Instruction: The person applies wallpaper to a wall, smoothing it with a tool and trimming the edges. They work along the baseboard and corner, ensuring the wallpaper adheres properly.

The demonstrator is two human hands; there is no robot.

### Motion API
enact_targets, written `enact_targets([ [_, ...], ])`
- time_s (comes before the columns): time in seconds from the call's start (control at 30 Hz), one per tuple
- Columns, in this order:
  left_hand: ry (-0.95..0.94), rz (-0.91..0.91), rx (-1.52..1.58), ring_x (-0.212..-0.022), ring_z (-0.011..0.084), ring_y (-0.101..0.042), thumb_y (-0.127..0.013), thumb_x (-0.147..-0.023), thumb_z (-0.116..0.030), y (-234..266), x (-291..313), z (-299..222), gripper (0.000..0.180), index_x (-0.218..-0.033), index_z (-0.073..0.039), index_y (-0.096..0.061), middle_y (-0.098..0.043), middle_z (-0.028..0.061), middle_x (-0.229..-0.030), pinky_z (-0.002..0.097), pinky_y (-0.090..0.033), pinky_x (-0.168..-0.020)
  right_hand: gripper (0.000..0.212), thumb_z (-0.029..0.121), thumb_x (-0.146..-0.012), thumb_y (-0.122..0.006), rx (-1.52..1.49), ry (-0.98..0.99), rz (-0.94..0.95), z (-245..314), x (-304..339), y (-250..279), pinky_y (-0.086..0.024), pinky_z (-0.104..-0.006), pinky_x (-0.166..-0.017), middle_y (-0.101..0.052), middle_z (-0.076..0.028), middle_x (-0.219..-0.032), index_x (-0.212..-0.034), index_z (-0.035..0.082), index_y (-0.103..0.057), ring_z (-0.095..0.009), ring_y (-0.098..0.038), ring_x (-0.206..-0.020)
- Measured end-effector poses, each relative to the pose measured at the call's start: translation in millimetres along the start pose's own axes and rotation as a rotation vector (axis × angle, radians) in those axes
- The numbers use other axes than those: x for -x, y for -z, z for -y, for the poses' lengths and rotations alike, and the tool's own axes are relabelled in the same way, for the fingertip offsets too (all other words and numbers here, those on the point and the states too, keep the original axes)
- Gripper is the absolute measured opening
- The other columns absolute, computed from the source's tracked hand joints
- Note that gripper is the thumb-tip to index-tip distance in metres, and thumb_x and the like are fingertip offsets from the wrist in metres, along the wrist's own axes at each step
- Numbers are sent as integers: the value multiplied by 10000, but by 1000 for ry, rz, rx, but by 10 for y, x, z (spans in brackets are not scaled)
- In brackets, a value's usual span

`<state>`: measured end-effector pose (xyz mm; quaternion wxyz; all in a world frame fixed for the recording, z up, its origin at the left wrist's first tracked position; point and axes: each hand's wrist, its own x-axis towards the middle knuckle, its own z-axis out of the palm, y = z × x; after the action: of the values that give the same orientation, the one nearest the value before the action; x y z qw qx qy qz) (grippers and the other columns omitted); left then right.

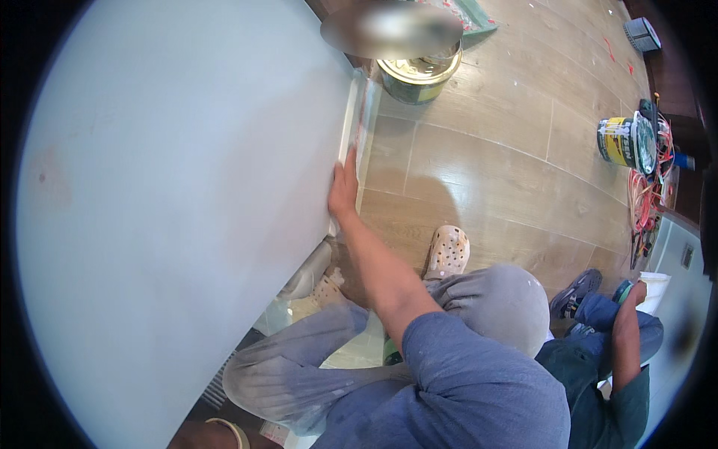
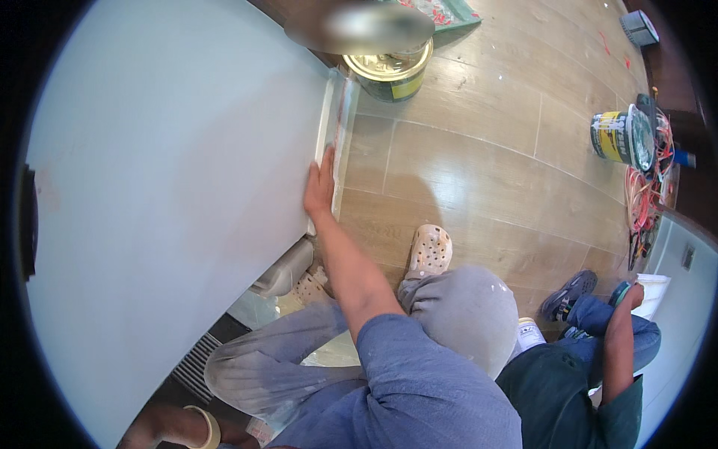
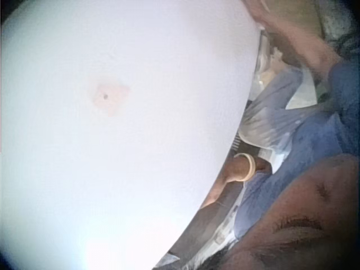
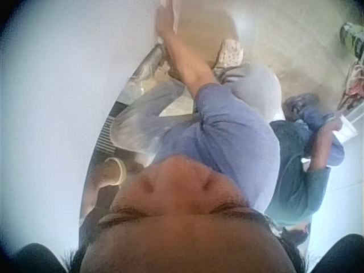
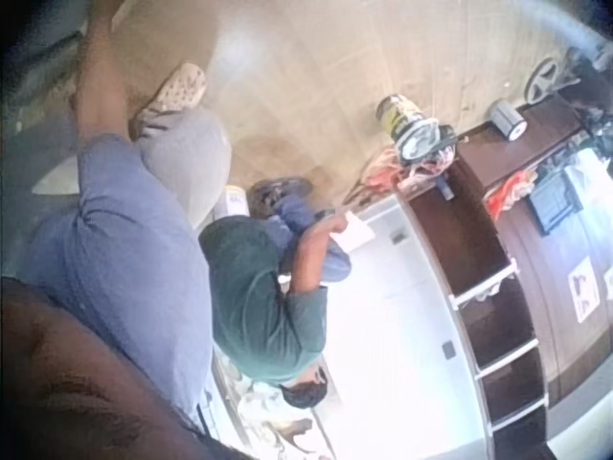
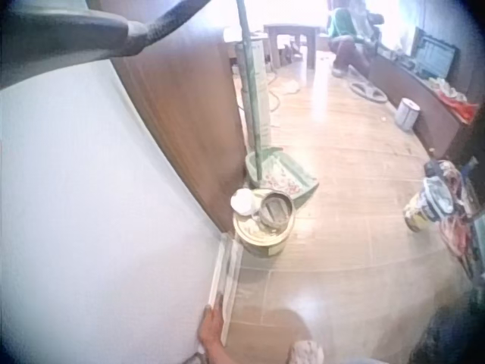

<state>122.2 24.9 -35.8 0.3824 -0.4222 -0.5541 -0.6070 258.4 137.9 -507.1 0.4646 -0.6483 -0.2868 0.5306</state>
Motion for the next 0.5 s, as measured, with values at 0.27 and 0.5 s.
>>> enact_targets([
  [0.27,2,9,-39,-1197,261,-627,-460,-1111,-411,-89,19,63,454,-1316,-30,-602,-610,150,-1367,434,-537,-1022,595,230,-1089,-420,24,-64,-97,588,-934,-79,-199,-379,-1295,-319,-247,-1671,-1590,-76,-321,-361,-289,-1565],
  [0.5,-12,5,-74,-1195,260,-624,-464,-1109,-422,-57,-22,20,462,-1324,-34,-594,-605,149,-1369,441,-535,-1024,475,160,-1050,-514,18,-66,-225,483,-530,-53,-390,-408,-1187,-540,-261,-1513,-1472,-58,-532,-388,-510,-1424],
])
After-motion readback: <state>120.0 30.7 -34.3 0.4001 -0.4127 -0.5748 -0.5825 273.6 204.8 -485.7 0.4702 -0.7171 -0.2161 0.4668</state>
